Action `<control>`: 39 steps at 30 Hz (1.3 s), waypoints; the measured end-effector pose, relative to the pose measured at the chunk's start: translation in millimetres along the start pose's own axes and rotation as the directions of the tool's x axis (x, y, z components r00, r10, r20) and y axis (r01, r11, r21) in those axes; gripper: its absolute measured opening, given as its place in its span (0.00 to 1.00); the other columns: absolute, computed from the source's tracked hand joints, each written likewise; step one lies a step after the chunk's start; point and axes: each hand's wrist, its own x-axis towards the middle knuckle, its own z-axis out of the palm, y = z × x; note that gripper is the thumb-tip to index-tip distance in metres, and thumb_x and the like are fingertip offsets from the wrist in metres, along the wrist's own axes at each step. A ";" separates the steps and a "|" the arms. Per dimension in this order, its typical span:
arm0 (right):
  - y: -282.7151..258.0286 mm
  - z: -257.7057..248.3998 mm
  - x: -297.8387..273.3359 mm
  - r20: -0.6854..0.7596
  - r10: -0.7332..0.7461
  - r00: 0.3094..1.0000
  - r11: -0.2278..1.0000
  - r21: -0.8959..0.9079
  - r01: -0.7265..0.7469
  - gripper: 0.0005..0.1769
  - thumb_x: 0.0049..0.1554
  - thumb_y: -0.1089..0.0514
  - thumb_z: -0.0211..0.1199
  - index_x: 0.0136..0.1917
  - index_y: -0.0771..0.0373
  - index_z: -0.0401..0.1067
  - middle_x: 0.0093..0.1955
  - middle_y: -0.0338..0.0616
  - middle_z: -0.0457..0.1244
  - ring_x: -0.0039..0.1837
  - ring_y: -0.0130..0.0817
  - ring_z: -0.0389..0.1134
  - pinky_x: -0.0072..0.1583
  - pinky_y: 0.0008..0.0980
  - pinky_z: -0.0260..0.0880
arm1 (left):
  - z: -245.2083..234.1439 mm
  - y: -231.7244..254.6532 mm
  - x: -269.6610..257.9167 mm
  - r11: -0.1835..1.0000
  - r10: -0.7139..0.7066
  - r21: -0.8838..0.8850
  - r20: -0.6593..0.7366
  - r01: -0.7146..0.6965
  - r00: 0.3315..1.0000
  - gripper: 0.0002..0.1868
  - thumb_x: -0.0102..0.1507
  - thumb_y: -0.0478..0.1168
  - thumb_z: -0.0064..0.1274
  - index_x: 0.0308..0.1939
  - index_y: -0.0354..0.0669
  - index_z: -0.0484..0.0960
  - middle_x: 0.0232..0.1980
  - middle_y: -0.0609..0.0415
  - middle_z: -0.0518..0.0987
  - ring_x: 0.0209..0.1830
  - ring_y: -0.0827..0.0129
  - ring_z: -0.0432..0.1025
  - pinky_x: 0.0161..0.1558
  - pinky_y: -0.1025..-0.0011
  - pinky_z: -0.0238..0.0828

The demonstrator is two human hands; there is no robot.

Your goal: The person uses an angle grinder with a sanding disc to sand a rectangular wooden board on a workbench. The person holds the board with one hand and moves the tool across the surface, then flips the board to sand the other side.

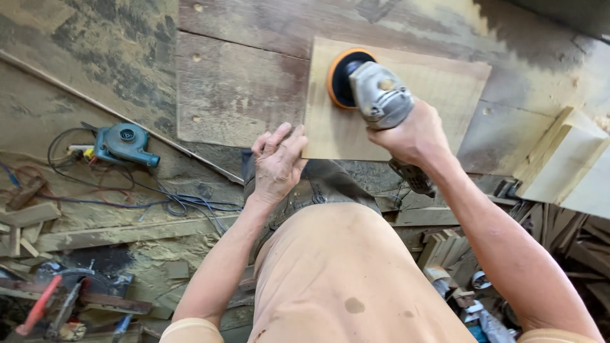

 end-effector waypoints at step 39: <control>149.4 -79.1 1.1 -0.005 0.258 0.966 0.918 0.313 -0.244 0.12 0.48 0.58 0.69 0.47 0.57 0.76 0.41 0.35 0.66 0.41 0.25 0.63 0.43 0.27 0.67 | -15.7 4.1 11.6 0.987 0.143 0.056 0.115 -0.150 0.983 0.13 0.69 0.44 0.60 0.57 0.49 0.82 0.60 0.53 0.84 0.66 0.54 0.73 0.67 0.57 0.54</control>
